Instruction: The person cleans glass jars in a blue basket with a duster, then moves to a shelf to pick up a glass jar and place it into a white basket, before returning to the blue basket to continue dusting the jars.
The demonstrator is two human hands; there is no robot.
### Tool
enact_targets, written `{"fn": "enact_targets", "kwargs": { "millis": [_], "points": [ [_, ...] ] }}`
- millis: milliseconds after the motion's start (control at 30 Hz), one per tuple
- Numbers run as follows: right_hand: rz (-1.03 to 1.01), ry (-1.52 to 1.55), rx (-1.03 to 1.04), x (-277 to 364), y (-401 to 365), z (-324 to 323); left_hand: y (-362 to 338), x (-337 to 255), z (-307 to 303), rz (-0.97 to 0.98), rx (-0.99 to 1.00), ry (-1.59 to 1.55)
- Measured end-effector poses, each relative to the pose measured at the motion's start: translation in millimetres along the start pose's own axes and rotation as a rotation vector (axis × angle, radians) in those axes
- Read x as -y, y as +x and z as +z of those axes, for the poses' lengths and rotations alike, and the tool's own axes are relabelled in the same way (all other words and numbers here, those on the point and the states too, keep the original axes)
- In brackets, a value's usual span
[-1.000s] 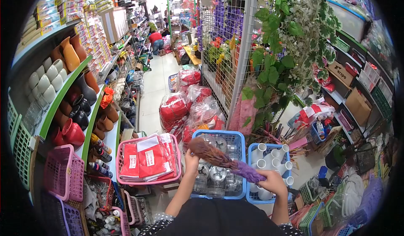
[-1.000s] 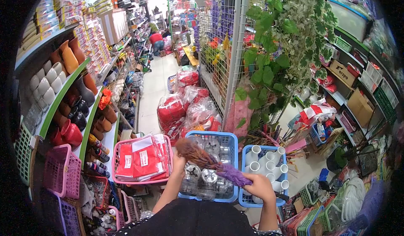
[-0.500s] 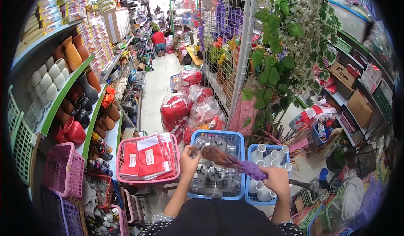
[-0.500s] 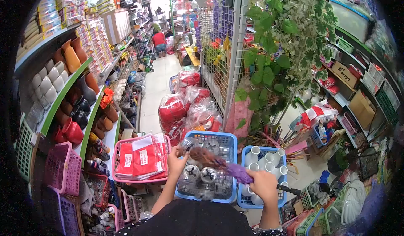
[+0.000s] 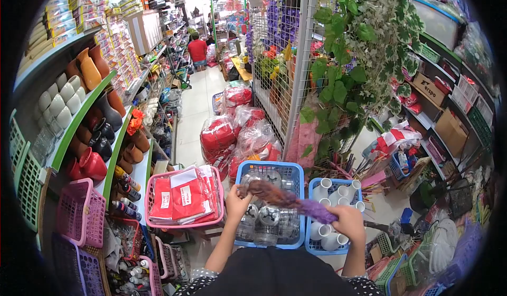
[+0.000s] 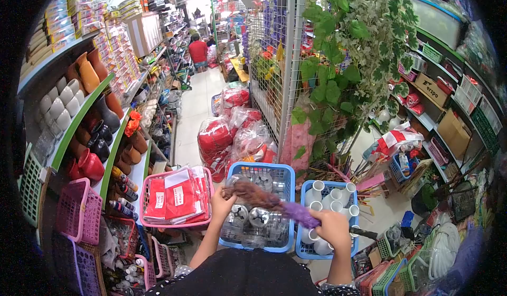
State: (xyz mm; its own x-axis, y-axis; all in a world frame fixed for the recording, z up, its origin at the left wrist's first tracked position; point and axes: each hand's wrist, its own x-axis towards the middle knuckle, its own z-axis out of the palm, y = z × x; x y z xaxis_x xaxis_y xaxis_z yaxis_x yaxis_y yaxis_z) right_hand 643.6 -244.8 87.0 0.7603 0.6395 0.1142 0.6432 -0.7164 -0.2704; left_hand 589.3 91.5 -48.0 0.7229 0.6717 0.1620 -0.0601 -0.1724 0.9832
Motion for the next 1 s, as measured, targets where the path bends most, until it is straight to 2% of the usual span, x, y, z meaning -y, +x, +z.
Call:
{"fn": "enact_targets", "kwargs": {
  "millis": [33,100,133,167,200,233,300,367,433,500,600,733,800,900,933,1000],
  "points": [
    [0.000,0.001,0.001,3,2,0,-1,2,0,-0.009,0.017,0.089],
    [0.018,0.016,-0.126,11,6,4,-2,-1,2,-0.011,-0.017,0.096],
    [-0.060,0.092,-0.024,2,6,11,-2,-15,1,0.069,-0.062,0.203],
    [-0.059,0.091,-0.027,-4,3,9,-3,-28,-1,0.149,-0.110,0.309],
    [-0.065,0.141,-0.001,-6,1,4,-4,-38,-2,0.118,-0.140,0.488],
    [-0.073,0.192,0.028,-8,0,0,-6,-44,-3,0.116,-0.149,0.487],
    [-0.052,0.237,0.018,-10,-1,0,-10,-50,-5,0.319,-0.205,0.708],
    [-0.029,0.316,-0.012,-9,-4,2,-8,-43,-7,0.363,-0.227,0.681],
    [0.003,0.339,-0.006,-13,-10,-3,-4,-43,-7,0.597,-0.326,0.750],
    [0.024,0.361,0.004,-14,-13,-14,-6,-43,-10,0.616,-0.299,0.727],
    [0.106,0.426,0.060,-17,-20,-30,-4,-48,-12,0.800,-0.299,0.747],
    [0.113,0.510,0.031,-44,-28,-19,-2,-48,-17,0.914,-0.287,0.772],
    [0.138,0.727,0.021,-42,-28,-19,-3,-46,-17,1.041,-0.232,0.830],
    [0.065,0.543,0.053,-31,-18,-5,-12,-37,-14,1.100,-0.112,0.824],
    [0.120,0.528,0.152,-15,-12,-15,-16,-34,-13,1.095,-0.061,0.810],
    [0.121,0.497,0.141,-16,-4,-1,-24,-30,-11,1.076,-0.065,0.812]
  ]
}}
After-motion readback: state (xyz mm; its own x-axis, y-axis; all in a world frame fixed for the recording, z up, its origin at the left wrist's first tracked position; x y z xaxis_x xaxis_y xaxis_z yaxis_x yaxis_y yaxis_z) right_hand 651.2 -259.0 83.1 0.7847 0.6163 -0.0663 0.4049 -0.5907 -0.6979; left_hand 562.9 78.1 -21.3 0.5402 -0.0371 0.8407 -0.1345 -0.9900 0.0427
